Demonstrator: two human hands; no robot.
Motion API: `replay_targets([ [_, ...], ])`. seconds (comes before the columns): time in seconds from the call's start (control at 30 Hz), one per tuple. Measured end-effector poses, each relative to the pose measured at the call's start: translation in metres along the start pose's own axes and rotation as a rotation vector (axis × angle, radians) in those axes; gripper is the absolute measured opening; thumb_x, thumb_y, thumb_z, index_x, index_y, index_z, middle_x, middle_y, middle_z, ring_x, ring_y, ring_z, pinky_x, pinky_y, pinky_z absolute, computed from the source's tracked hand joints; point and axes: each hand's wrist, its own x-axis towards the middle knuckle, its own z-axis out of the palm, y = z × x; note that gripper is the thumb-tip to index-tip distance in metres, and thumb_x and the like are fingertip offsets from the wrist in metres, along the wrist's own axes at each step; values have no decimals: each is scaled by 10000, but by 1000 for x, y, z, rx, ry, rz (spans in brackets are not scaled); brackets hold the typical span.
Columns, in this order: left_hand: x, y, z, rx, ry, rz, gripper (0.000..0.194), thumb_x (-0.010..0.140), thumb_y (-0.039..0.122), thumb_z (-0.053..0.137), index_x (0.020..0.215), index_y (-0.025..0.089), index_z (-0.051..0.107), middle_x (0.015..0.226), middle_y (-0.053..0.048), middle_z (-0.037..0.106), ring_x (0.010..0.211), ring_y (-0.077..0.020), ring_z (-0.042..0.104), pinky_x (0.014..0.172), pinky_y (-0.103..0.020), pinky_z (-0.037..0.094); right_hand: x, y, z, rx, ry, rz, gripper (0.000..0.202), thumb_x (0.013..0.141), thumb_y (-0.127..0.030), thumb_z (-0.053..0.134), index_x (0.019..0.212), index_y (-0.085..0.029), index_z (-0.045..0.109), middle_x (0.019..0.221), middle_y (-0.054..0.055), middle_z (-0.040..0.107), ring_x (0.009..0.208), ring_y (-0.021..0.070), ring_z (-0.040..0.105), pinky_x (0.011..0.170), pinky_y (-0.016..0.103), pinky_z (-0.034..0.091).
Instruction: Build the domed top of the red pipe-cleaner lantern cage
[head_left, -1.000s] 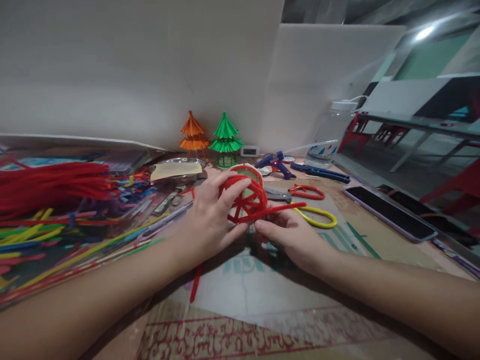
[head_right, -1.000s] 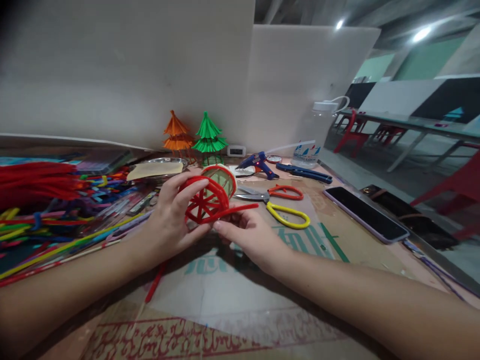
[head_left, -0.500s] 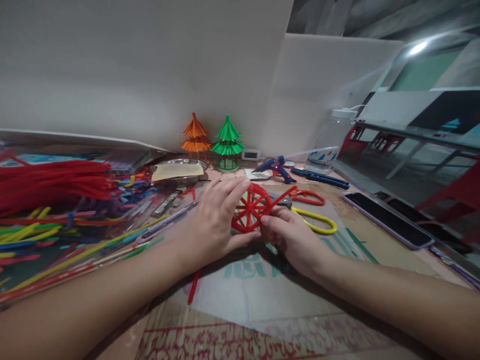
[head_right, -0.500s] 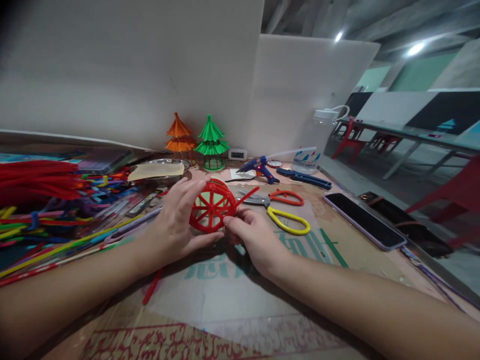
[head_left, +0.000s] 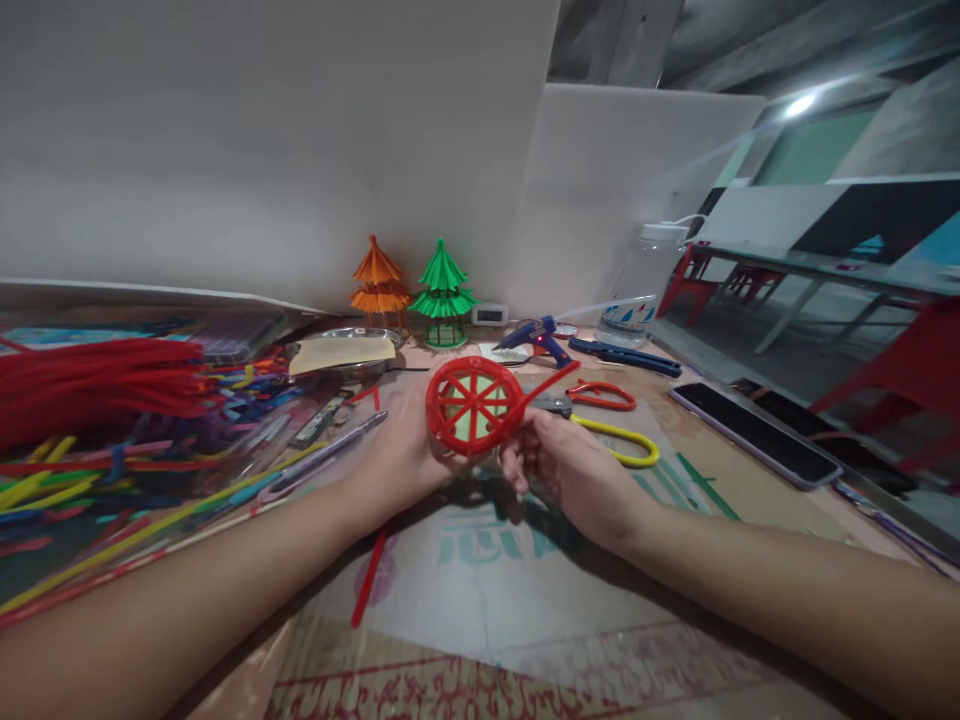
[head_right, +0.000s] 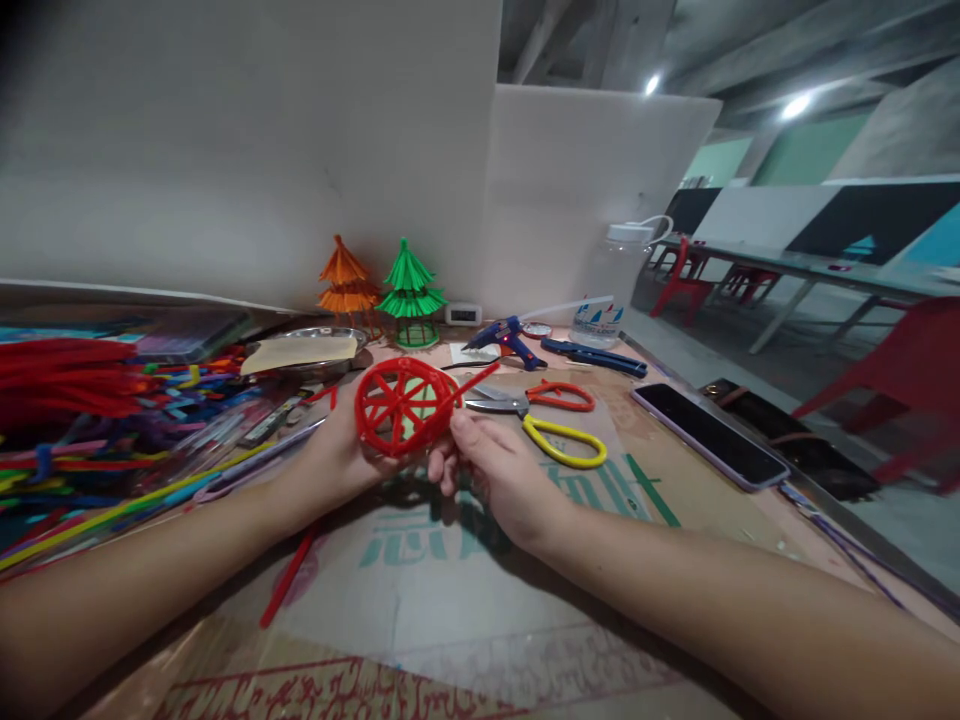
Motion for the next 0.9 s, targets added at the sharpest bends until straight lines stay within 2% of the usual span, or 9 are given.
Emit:
replay_targets([
  [0.1,5,7,-1,7,21,6,573,794,237,773,1315,250,534,1310,-93,640,1219,-308,620,1082,-539,502,4,1,-5,-41,55,-12,465,822,-646,702,826,-183,666,679,20,666,578,122,559,541,259,437],
  [0.2,7,10,-2,-33,46,45,481,804,162,720,1250,257,568,1249,-53,673,1153,-261,651,1045,-473,533,13,0,-13,-146,147,-26,381,746,-542,805,830,-193,677,628,-13,636,562,119,552,539,263,442],
  [0.27,6,9,-1,-40,67,32,537,776,135,720,1272,253,553,1259,-57,663,1158,-259,647,1045,-463,532,18,-1,-19,-228,188,-36,349,716,-498,827,805,-190,689,610,-21,624,560,116,546,547,266,441],
  [0.4,0,1,1,-19,81,-42,704,733,113,730,1375,244,473,1371,-96,591,1239,-287,606,1099,-499,486,21,-3,-25,-293,228,-35,366,723,-520,807,815,-184,698,602,-25,615,565,111,541,556,261,425],
  [0.53,0,-1,1,7,70,-33,685,760,166,747,1383,244,472,1391,-105,573,1287,-299,571,1129,-506,453,18,-4,-24,-346,195,-66,443,760,-614,758,724,-192,628,593,-22,606,558,114,546,567,267,439],
  [0.67,3,2,0,26,78,11,601,789,214,742,1341,246,507,1325,-93,623,1230,-292,605,1088,-495,488,17,-3,-22,-333,171,-65,496,779,-674,716,712,-197,596,601,-19,606,539,107,540,552,261,447],
  [0.77,3,0,1,29,73,1,591,790,222,743,1333,239,512,1304,-97,636,1186,-291,628,1062,-505,505,18,-1,-23,-277,153,-30,451,759,-630,756,770,-206,603,617,-28,604,529,111,542,522,260,460],
  [0.9,0,-4,2,38,75,-41,628,777,239,760,1347,236,497,1334,-107,610,1217,-304,607,1091,-544,473,20,1,-24,-246,131,-36,334,769,-494,783,803,-206,616,632,-32,606,544,107,551,529,254,475],
])
